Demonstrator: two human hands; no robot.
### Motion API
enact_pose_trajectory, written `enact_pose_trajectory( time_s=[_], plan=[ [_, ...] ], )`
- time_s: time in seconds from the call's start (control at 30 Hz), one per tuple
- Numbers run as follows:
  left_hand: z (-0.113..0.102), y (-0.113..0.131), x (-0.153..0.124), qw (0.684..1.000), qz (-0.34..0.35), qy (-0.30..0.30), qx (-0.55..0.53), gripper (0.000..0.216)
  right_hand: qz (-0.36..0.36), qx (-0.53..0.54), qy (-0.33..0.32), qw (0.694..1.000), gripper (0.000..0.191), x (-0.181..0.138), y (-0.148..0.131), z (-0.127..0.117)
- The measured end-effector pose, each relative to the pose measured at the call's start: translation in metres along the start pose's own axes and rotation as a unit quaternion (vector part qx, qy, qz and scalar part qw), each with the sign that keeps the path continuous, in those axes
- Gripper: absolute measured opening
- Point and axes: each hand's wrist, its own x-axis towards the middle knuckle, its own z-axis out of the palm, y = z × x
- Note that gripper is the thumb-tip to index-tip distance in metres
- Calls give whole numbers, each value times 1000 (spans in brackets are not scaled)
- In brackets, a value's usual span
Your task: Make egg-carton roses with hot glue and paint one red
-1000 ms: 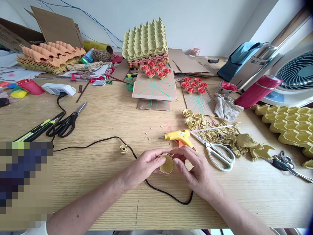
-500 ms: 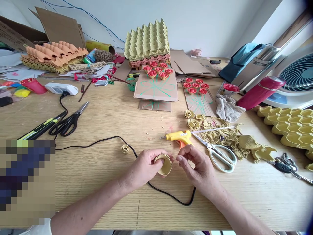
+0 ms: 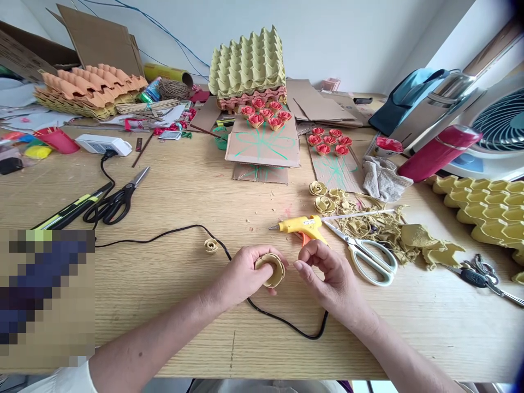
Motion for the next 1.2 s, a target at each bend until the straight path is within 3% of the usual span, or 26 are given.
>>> enact_pose_trajectory(
  time_s=[0.23, 0.43, 0.63, 0.83, 0.97, 1.07, 1.2],
  plan=[
    [2, -5, -1, 998, -8, -19, 64, 21, 0, 36, -29, 999, 15, 0, -1, 1],
    [5, 3, -7, 970, 94, 22, 224, 16, -29, -3, -79, 996, 10, 0, -6, 6],
    [-2, 1, -4, 963, 119, 108, 215, 14, -7, -10, -63, 998, 13, -3, -2, 11],
    [-2, 5, -5, 944, 169, 83, 269, 21, -18, 8, -13, 1000, 9, -3, -2, 9],
    [1, 9, -7, 935, 201, 65, 286, 23, 40, 95, -95, 990, 26, -1, -2, 8],
    [0, 10, -8, 947, 166, 65, 266, 20, 70, 141, -144, 977, 22, 1, -1, 8],
    [-2, 10, -8, 966, 91, 57, 236, 14, 73, 71, -128, 986, 32, 2, -1, 2]
  ],
)
